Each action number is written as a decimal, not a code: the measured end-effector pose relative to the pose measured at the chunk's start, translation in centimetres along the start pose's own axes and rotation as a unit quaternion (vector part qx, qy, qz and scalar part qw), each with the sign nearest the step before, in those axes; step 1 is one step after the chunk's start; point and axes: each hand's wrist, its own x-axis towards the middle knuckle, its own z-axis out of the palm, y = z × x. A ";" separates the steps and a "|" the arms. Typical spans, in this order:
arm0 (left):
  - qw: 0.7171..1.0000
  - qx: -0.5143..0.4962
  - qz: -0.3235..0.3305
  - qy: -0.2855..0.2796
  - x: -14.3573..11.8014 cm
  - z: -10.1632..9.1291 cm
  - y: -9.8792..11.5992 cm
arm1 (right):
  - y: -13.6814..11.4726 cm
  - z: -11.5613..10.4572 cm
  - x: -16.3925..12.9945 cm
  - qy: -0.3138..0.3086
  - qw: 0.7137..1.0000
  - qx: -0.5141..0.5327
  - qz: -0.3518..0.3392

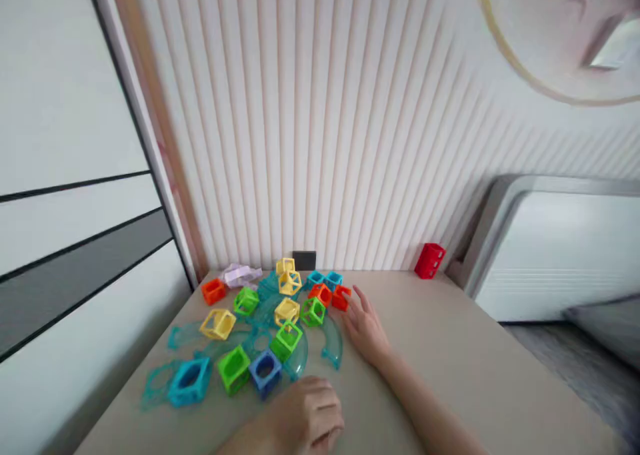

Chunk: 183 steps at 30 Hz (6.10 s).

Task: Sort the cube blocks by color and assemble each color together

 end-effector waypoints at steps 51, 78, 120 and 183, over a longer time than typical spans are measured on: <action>0.946 0.102 -0.306 0.042 3.4 3.6 -1.3 | 0.2 -1.8 0.0 0.071 0.913 0.379 0.136; 0.929 0.071 -0.330 0.153 4.5 3.8 -2.9 | -2.5 -0.3 1.6 -0.053 0.981 0.077 -0.167; 0.914 0.036 -0.387 0.118 3.8 4.0 -2.2 | 0.3 1.1 2.7 0.074 0.952 0.280 0.096; 0.908 -0.030 -0.319 0.271 3.8 3.4 -2.5 | -0.4 0.3 2.2 0.227 0.844 0.462 0.151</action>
